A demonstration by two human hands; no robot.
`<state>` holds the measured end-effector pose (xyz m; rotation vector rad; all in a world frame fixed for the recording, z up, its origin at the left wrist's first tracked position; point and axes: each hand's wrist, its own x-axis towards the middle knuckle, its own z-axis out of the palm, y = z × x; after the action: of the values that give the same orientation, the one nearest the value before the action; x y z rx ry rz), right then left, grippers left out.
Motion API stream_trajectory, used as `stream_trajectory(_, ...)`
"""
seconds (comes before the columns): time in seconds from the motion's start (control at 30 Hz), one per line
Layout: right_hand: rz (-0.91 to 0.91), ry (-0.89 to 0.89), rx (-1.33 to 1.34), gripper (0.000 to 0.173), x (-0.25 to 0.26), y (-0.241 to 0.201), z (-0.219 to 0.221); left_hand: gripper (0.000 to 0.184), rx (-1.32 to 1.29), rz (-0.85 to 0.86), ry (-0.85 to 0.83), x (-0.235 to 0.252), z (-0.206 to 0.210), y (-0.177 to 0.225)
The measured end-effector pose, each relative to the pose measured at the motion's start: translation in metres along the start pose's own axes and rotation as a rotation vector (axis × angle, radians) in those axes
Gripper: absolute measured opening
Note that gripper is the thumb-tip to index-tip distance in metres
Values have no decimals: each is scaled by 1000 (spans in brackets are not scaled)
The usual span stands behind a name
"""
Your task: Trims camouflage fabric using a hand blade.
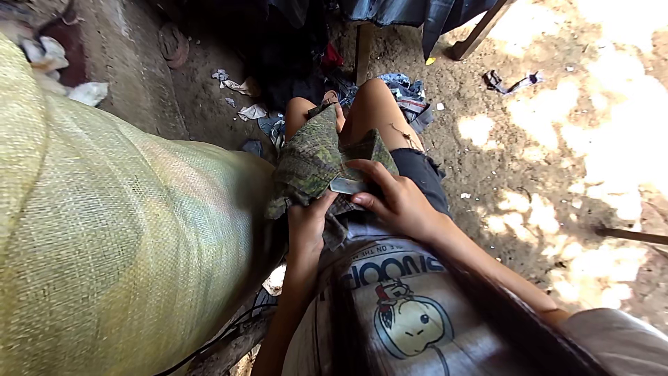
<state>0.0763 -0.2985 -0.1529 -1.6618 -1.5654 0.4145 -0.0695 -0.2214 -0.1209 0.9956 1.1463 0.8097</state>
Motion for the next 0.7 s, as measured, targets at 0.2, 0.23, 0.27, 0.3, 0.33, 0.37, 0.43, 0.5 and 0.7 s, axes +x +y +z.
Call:
stream_trajectory(0.2, -42, 42, -4, 52, 4, -3, 2, 33, -4, 21, -18, -5, 3, -1)
stream_trajectory(0.23, -37, 45, -7, 53, 3, -2, 1, 34, -17, 33, 0, -5, 2, 0)
stream_trajectory(0.27, -32, 52, -10, 54, 1, -1, 2, 35, -22, 42, 12, -5, 2, 1)
stream_trajectory(0.3, -28, 56, -16, 54, -1, 0, 2, 36, -27, 43, 22, -5, 2, 1)
stream_trajectory(0.33, -24, 55, -19, 54, -1, 0, 2, 35, -32, 38, 25, -5, 2, 0)
stream_trajectory(0.37, -19, 55, -21, 54, -1, -1, 2, 34, -35, 31, 17, -6, 3, -1)
stream_trajectory(0.43, -19, 63, -29, 53, 2, -2, 3, 32, -21, 15, 2, -7, 5, -2)
stream_trajectory(0.5, -16, 75, -23, 51, 6, -2, 3, 34, -5, -4, 0, -10, 6, -2)
stream_trajectory(0.7, 110, -90, 470, 46, 0, 9, -6, 39, -25, -19, 15, -7, 4, -2)
